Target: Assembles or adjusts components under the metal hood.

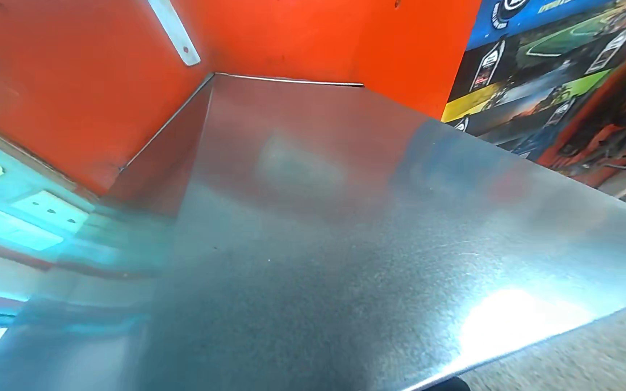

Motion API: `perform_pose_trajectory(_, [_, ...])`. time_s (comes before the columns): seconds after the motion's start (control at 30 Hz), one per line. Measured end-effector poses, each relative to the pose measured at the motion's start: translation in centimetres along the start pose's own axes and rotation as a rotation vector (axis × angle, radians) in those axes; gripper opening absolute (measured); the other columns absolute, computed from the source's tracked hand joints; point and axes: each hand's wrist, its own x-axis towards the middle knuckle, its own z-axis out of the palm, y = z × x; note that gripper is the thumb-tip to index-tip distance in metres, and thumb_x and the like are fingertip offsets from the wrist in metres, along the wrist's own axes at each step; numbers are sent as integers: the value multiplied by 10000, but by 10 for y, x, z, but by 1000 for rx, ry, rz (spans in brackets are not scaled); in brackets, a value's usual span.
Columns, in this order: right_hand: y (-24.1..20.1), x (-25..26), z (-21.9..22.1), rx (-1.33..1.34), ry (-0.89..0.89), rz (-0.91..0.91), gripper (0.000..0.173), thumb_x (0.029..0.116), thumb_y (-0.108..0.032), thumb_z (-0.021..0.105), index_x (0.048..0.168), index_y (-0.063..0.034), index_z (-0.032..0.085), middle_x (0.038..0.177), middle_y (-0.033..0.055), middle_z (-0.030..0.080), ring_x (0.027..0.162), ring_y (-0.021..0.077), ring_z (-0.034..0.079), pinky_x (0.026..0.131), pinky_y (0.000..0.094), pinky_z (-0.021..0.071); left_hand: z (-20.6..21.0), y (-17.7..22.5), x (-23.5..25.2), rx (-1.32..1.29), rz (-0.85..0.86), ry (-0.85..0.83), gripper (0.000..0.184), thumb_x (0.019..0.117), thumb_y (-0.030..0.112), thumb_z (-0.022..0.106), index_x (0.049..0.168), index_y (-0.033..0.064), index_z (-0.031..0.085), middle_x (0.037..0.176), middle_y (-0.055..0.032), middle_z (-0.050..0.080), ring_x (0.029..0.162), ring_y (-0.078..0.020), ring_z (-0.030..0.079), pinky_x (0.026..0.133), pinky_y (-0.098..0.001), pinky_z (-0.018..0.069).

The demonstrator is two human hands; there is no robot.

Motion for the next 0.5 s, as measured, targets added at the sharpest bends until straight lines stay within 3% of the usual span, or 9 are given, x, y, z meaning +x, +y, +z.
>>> perform_pose_trajectory(0.13, [11,5,2,19,-14,-29,295,959,78,541,1239,162,579,1192,225,639,1020,128,581,935,254,461,-1,4,1,6,-30,12,780,582,106,971,1185,-124,533,1020,-64,733,976,-109,724,917,-300,607])
perform_pose_trajectory(0.2, [9,4,3,2,-37,8,336,961,72,571,1281,174,551,1246,264,614,1047,169,575,952,280,459,0,6,0,-7,-36,27,796,577,112,976,1195,-125,535,1028,-61,733,991,-110,721,920,-300,606])
perform_pose_trajectory(0.3, [14,8,4,-33,-47,37,350,957,23,597,1282,146,555,1225,248,619,1028,159,585,935,282,470,0,13,1,86,-45,12,855,630,258,961,1206,-181,506,1042,-107,715,1007,-98,706,936,-290,588])
perform_pose_trajectory(0.37, [3,3,5,-59,-63,38,339,968,34,583,1284,155,561,1215,263,632,1019,171,595,932,281,470,-1,14,0,107,-35,7,863,635,281,959,1200,-193,510,1039,-122,718,1007,-103,709,941,-289,586])
perform_pose_trajectory(0.47, [2,2,8,-11,-127,44,344,927,126,545,1267,163,517,1055,189,608,855,76,547,791,197,473,-4,6,-3,120,-3,-3,814,654,240,952,1210,-168,521,1059,-98,724,1015,-88,711,948,-282,584])
perform_pose_trajectory(0.5, [7,4,9,43,-159,50,406,912,152,522,1315,159,474,1060,178,599,841,65,549,773,197,483,-5,1,-6,121,9,6,792,660,230,949,1208,-156,528,1057,-84,724,1005,-77,709,944,-274,584])
